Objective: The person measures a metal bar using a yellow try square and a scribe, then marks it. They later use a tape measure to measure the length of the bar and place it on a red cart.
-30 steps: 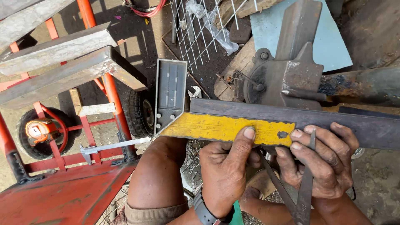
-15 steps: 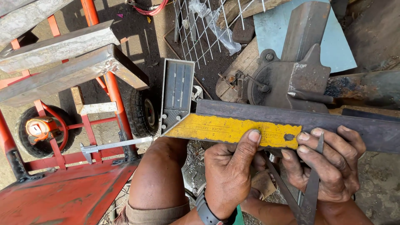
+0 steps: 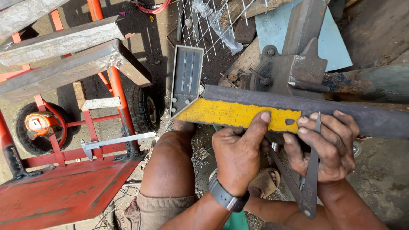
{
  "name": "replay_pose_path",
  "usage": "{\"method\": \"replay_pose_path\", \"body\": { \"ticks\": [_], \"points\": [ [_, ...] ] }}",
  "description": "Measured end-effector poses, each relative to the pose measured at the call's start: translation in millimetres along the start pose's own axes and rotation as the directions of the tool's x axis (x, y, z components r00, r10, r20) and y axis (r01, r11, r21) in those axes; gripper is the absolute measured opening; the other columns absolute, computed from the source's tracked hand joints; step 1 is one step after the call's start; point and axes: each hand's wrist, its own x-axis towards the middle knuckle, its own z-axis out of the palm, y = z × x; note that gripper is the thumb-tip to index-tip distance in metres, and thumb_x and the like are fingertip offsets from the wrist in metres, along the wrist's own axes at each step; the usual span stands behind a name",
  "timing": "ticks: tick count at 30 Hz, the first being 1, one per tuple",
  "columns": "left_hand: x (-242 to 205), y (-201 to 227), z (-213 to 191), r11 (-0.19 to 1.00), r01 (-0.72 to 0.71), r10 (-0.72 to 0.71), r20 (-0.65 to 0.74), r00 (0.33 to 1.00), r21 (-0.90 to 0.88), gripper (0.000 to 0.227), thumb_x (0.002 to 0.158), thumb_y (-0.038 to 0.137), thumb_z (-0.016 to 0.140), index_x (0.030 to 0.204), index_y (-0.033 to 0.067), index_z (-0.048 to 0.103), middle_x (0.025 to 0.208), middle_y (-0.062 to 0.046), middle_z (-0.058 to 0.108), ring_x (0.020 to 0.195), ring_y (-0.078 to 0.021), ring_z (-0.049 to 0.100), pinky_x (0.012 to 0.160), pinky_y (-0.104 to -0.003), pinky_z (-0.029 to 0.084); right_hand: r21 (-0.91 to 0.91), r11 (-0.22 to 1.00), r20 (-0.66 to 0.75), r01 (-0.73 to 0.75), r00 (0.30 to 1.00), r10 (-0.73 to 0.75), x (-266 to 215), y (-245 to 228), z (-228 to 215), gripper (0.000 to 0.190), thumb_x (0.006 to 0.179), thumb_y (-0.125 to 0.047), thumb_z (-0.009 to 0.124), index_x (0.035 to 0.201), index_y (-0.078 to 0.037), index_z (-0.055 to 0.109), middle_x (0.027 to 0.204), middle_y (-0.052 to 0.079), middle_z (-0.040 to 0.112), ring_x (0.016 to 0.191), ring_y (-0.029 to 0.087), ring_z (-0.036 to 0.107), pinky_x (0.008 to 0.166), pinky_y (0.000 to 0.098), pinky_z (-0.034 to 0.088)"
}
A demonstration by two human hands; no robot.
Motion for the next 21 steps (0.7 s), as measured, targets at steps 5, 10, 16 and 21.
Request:
{"method": "replay_pose_path", "body": {
  "ticks": [5,10,16,21],
  "points": [
    [0.7,1.8,2.1,0.999,-0.023,0.023,0.010,1.000,-0.039,0.051,0.090,0.026,0.080,0.047,0.0139,0.055,0.044,0.002,0.051,0.043,-0.0062,0.045,0.042,-0.029,0.032,0.252,0.967,0.195,-0.040,0.981,-0.010,-18.5,53.7,-31.4,0.038,0.096,-0.024,0.057,0.126,-0.001,0.060,0.125,0.010,0.072,0.125,0.029,0.063,0.121,0.0515,0.044],
    [5.7,-1.2,2.3,1.000,0.006,-0.006,-0.025,1.000,0.023,0.057,0.086,0.032,0.082,0.045,0.0193,0.044,0.045,0.005,0.042,0.047,-0.0061,0.035,0.043,-0.033,0.027,0.638,0.464,0.537,-0.614,0.787,0.303,32.7,35.1,-64.1,0.053,0.104,-0.030,0.045,0.152,-0.006,0.046,0.106,0.015,0.078,0.120,0.032,0.076,0.115,0.0455,0.060],
    [9.3,-4.6,1.6,0.974,-0.069,0.081,-0.048,0.996,0.216,0.064,0.085,0.043,0.079,0.047,0.0215,0.033,0.051,0.007,0.031,0.053,-0.0090,0.028,0.049,-0.037,0.026,0.473,0.411,0.655,-0.779,0.623,0.428,127.8,-2.3,-23.1,0.019,0.098,-0.008,0.060,0.102,0.008,0.068,0.078,0.021,0.074,0.061,0.018,0.062,0.051,0.0234,0.045],
    [11.4,-5.6,-0.8,0.937,-0.045,0.065,-0.046,0.997,0.347,0.066,0.085,0.051,0.076,0.047,0.0148,0.035,0.055,0.002,0.029,0.056,-0.0129,0.029,0.051,-0.042,0.027,0.297,0.555,0.711,-0.777,0.568,0.415,150.2,-7.7,-4.6,0.021,0.098,-0.018,0.063,0.103,-0.002,0.075,0.081,0.006,0.076,0.082,0.010,0.065,0.078,0.0272,0.053]
  ]
}}
